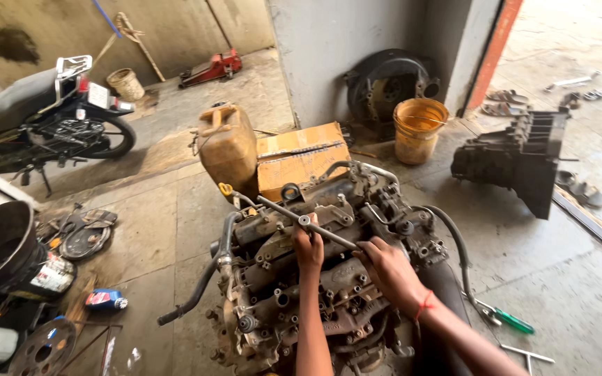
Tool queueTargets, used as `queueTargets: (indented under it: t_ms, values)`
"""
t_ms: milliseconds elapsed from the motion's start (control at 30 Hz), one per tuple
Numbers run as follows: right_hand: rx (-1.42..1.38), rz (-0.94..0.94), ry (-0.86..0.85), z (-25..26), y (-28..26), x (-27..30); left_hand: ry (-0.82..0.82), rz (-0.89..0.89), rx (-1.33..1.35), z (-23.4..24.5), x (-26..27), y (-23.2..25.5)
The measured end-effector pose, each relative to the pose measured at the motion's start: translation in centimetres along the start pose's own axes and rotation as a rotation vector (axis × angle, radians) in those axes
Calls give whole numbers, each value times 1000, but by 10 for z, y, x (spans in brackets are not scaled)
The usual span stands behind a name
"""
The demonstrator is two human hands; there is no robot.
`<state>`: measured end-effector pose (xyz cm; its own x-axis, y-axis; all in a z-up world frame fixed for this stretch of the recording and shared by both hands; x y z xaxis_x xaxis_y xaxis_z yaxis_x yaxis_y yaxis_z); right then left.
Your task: The person uses a wrench to tighten bolts on a car engine and attaches a fuel rail by hand.
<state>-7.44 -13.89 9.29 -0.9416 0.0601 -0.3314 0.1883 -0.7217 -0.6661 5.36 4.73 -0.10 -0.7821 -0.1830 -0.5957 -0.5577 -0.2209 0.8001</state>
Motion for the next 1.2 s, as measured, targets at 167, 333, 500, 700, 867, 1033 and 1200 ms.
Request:
queueTargets:
  t_ms: [167,333,500,700,867,1033,1200]
  values:
    - [335,381,77,3,1,-39,-60,117,-76,-2,1,-20]
    - [622,326,8,-4,9,-119,-24,44,-35,1,3,-22]
    - [230,240,-146,-48,8,-204,22,-39,43,1,0,-6]
    - [166,110,-311,-137,-27,-252,24,101,-38,5,-6,3]
    - [364,253,-390,-200,-83,-232,10,-111,-43,9,-8,21]
    - [273,343,-431,-215,-133,-169,-121,-345,80,-7,9,-26]
    - [422,684,-217,-190,-170,-66,-211,65,-418,-22,13,-76]
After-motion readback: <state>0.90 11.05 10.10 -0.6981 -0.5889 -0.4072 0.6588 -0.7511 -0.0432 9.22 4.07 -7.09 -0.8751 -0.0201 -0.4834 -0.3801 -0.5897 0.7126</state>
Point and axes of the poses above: each hand's wrist, its own x-axis away from the middle knuckle, its own z-axis out of the back of the hand, y = z × x, the point moved 7 cm from there along -x, towards the middle knuckle, and after that the axes turned 7 degrees about -z, right-handed, at the moved point
